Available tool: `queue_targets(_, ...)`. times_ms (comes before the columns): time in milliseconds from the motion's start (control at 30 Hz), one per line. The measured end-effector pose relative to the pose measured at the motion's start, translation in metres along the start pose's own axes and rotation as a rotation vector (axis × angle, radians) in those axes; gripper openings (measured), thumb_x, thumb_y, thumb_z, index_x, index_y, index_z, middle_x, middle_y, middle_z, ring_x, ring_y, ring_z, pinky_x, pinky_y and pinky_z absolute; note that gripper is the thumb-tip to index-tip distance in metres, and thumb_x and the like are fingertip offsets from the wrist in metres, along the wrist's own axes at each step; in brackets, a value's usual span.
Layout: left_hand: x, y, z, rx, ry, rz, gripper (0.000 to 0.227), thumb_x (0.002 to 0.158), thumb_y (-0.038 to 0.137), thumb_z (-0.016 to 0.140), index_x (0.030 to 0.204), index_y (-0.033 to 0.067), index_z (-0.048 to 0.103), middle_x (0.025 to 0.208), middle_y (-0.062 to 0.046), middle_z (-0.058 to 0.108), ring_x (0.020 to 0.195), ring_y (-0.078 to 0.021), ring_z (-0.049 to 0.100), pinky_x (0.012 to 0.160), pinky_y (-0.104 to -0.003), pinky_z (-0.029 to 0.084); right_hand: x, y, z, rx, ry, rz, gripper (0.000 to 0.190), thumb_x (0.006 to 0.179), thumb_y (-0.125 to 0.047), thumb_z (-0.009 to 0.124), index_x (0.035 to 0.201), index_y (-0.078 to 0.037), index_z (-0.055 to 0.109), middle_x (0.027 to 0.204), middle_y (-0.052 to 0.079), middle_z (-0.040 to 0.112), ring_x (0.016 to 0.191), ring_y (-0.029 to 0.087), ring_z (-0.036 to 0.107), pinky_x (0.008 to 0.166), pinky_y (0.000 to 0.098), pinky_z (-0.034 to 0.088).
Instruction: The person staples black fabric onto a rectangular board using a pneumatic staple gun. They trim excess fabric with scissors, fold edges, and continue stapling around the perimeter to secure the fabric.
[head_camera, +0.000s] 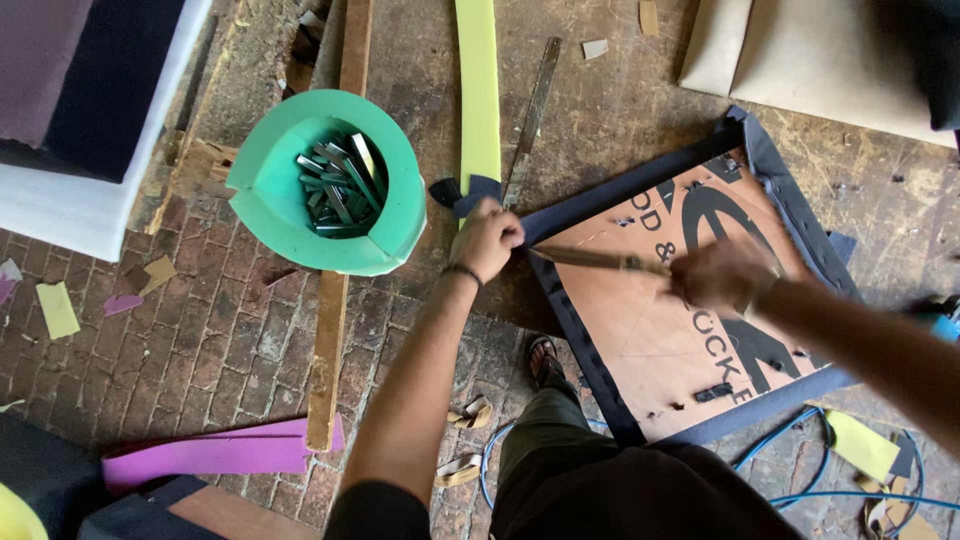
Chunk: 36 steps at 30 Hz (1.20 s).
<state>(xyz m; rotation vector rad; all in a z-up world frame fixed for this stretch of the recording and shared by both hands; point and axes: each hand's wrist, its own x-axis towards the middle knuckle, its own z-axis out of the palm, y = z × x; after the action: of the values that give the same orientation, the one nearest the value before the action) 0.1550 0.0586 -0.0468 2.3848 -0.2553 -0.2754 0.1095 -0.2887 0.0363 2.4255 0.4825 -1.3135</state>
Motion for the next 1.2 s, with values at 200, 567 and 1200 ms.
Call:
queue_targets(200, -0.025, -0.011, 0.031, -0.369, 0.016, -0.385, 0.019, 0.099, 0.029, 0.073, 0.102, 0.0106, 0.069, 0.103, -0.007, 0.069, 0.09, -0.0206, 0.07, 0.082, -0.039, 0.058, -0.016, -0.055, 0.132, 1.668, -0.35, -0.226, 0.052, 0.085, -0.058, 0.065, 0.081, -0.005, 0.066, 0.066, 0.01, 0.067, 0.051, 0.02, 0.063, 0.049, 0.0348, 0.053)
queue_targets(567, -0.012, -0.008, 0.037, -0.78, 0.13, -0.567, 0.043, 0.088, -0.002, 0.072, 0.11, 0.0067, 0.037, 0.087, -0.013, 0.067, 0.061, -0.0168, 0.068, 0.049, -0.031, 0.057, 0.015, -0.123, 0.066, 2.114, -0.341, -0.434, 0.057, 0.086, -0.07, 0.058, 0.075, -0.014, 0.056, 0.06, 0.0, 0.052, 0.05, 0.017, 0.053, 0.047, 0.0309, 0.042)
queue_targets(1200, -0.035, 0.043, 0.034, 0.043, 0.372, 0.102, 0.047, 0.081, 0.02, 0.08, 0.121, 0.0087, 0.058, 0.119, -0.015, 0.067, 0.109, -0.0377, 0.065, 0.089, -0.048, 0.054, -0.028, -0.119, 0.075, 2.249, -0.021, -0.35, 0.055, 0.093, -0.051, 0.064, 0.062, -0.01, 0.045, 0.049, 0.001, 0.041, 0.037, 0.015, 0.038, 0.038, 0.0295, 0.031)
